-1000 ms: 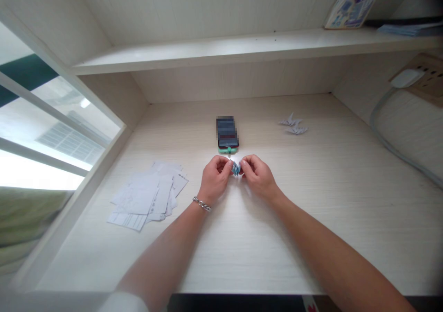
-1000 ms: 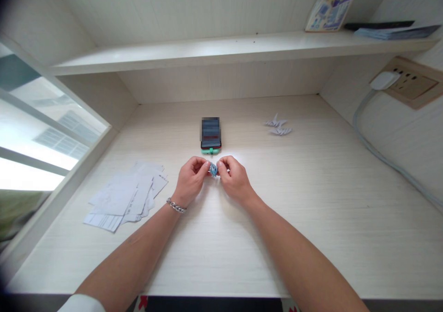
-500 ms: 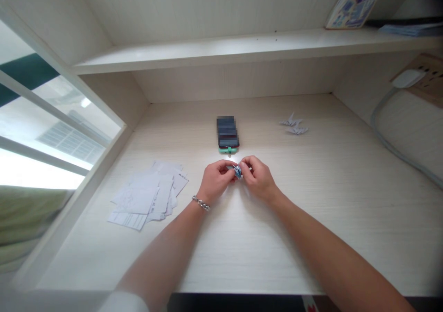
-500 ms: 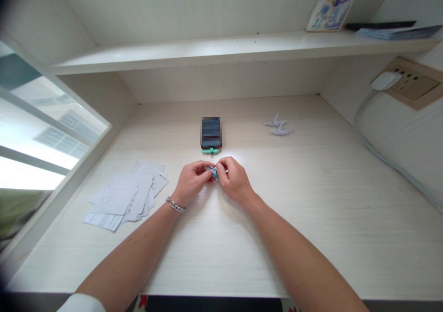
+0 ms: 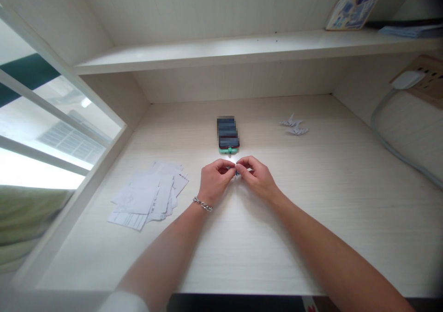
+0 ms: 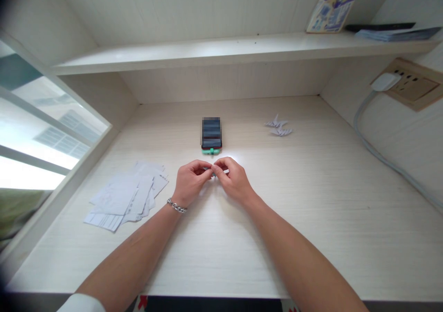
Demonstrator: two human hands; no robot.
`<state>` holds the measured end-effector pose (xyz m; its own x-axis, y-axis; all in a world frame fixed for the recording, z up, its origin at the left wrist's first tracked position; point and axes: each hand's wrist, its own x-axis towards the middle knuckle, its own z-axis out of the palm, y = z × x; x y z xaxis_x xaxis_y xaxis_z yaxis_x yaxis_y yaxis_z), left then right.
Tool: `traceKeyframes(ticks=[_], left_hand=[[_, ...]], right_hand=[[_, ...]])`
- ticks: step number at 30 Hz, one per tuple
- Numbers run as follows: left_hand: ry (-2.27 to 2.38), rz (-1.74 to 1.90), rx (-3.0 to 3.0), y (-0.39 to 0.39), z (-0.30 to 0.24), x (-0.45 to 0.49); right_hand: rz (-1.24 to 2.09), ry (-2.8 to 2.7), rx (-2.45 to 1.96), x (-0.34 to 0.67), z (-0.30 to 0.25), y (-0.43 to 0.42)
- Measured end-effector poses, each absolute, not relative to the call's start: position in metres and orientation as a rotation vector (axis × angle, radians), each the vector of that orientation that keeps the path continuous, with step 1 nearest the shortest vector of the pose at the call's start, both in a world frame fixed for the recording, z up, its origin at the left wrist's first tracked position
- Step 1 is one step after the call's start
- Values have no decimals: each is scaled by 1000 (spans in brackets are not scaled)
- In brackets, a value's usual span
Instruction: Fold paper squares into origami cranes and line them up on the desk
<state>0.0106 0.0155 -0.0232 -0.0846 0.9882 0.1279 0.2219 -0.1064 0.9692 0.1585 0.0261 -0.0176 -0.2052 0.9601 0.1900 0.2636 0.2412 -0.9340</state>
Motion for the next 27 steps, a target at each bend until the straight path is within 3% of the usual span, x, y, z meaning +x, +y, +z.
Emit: traceKeyframes(ticks=[8,27], left_hand=[[1288,1270,1358,17,-26,11],[1338,1377,1373,15,-24,14]], right_hand=[[1182,-1451,-1030,160,-27,34],[808,-1432,-1308,157,-16,25]])
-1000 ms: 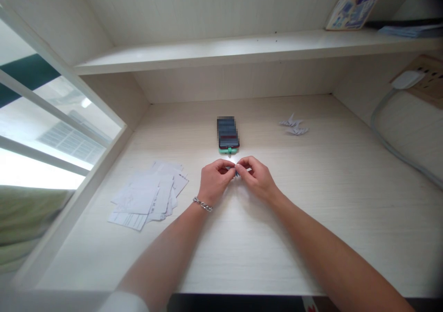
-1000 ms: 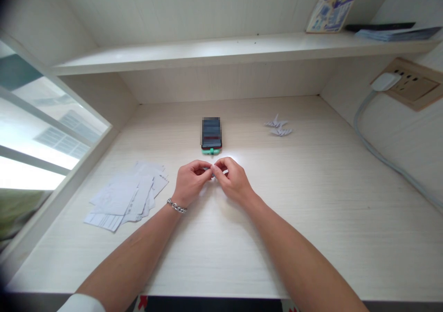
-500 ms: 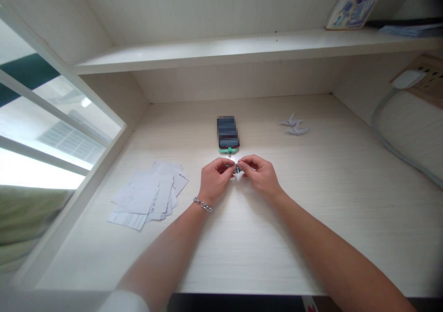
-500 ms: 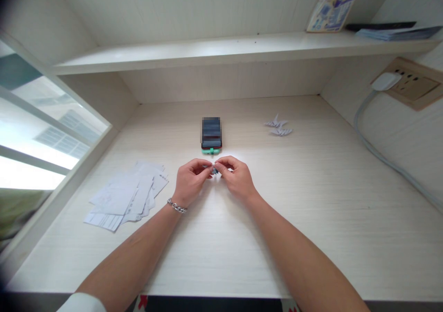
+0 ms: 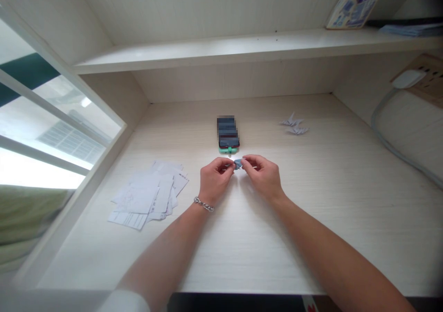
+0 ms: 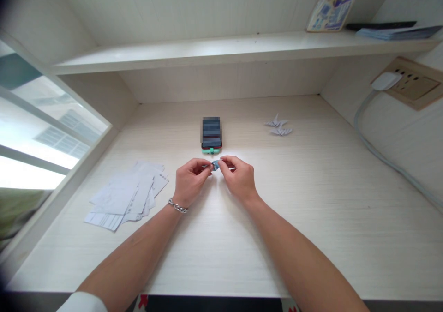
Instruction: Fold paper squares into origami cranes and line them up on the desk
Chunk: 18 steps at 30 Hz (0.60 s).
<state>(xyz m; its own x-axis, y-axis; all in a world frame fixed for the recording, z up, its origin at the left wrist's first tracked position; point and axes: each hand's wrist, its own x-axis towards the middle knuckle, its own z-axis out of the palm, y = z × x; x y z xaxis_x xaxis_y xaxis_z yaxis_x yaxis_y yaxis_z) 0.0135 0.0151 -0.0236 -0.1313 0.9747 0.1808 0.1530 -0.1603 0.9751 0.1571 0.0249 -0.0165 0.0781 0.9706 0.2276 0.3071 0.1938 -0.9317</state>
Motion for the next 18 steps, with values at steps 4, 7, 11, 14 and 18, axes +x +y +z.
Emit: traceKeyframes(ticks=[4,7,11,14,18], left_hand=[[1372,1365,1438,15,-22,13],[1377,1359,1442,15,-23,13],[1349,1386,1347,16,-25,14],[1335,1393,1318,17,-27,14],[1347,1401,1344,17,-27,13]], right_hand=[[830,-1438,-1315,157,-16,25],[870,-1443,-1304,159,-17,27],[903,-1477,-1285,160,-19,27],[890,-1516,-1294,160,-18,27],[872,-1530,-1322,161,-17,27]])
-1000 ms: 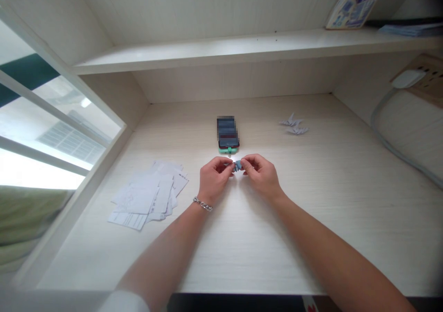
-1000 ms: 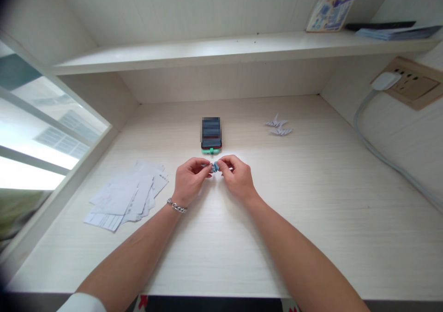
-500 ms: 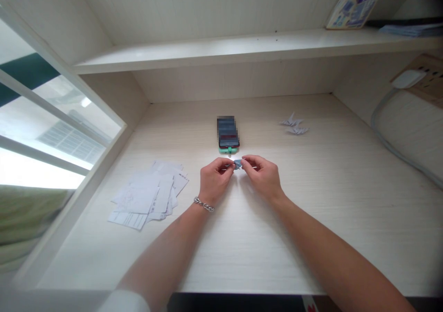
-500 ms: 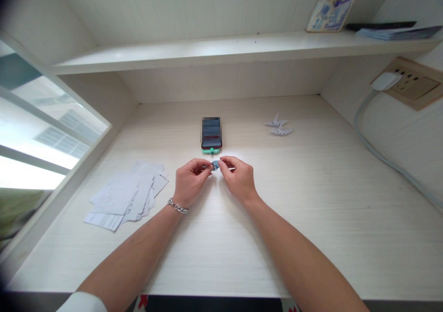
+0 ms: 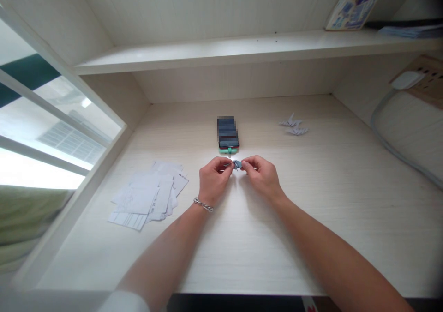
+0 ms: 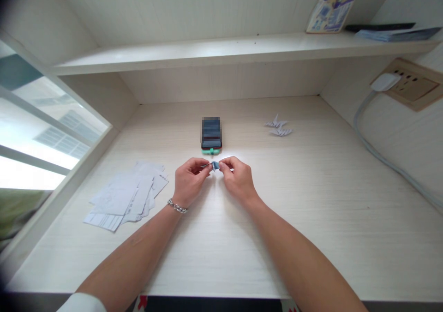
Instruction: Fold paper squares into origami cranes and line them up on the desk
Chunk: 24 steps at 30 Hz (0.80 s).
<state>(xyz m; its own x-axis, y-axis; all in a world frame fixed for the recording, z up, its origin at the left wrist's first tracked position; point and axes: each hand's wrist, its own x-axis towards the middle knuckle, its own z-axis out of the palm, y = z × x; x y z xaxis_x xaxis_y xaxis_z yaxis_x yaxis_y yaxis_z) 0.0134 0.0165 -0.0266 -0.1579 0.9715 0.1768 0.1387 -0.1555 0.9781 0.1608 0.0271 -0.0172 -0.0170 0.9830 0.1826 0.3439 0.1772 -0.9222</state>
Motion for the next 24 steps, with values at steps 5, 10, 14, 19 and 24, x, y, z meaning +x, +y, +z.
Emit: traceKeyframes(ticks=[5,10,14,19,24], left_hand=[[1411,1360,1500,15,-22,13],[1400,1331,1652,12,-19,14],[1356,1340,1580,13,-19,14],[1369,1183,1544,14,-18,12],[1343,931,1482,16,-20,7]], right_hand=[[852,-1534,-1386,161,-21,30],[791,-1755,-1418,163,-22,30],[870,-1901,-1401,167,-17,30],[950,-1919,-1329,168,-16,31],[1057,-1914,-1255,169,-18,32]])
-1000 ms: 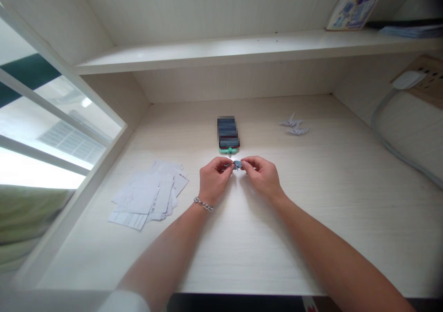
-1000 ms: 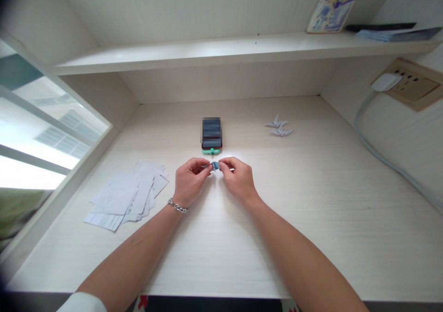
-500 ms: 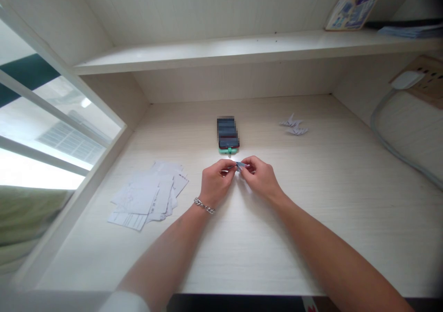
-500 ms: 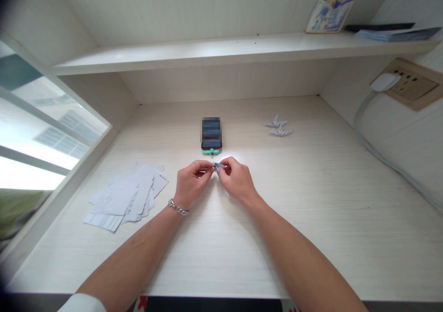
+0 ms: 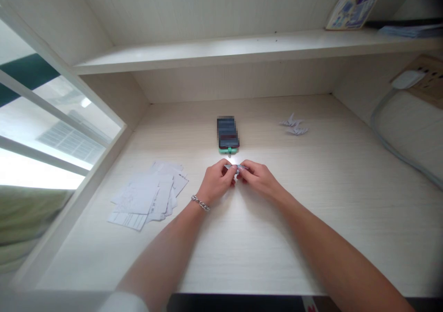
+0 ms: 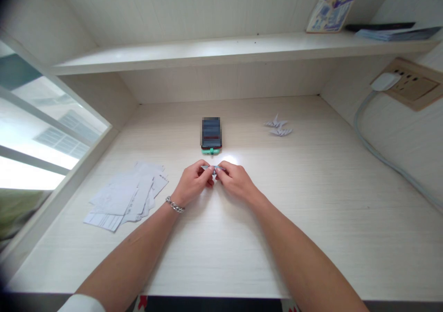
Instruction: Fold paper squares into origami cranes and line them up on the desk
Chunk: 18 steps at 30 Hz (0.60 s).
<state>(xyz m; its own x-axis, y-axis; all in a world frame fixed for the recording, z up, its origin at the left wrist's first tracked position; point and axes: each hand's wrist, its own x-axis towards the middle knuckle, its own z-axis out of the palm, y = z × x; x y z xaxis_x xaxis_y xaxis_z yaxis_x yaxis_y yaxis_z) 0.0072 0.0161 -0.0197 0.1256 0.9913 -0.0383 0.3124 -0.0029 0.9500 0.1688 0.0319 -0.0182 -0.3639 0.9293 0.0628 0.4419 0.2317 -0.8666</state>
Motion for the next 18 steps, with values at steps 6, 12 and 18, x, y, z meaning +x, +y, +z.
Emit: traceKeyframes(ticks=[6,12,18], left_hand=[[1141,822,1225,19,-20,4],[1087,858,1158,20,-19,5],[940,1012,973,20,-15,9]], right_hand=[[1143,-1896,-1213,170,-19,32],[1428,-1642,-1135,167,-23,35],[1783,-1126,-973,168,-21,36]])
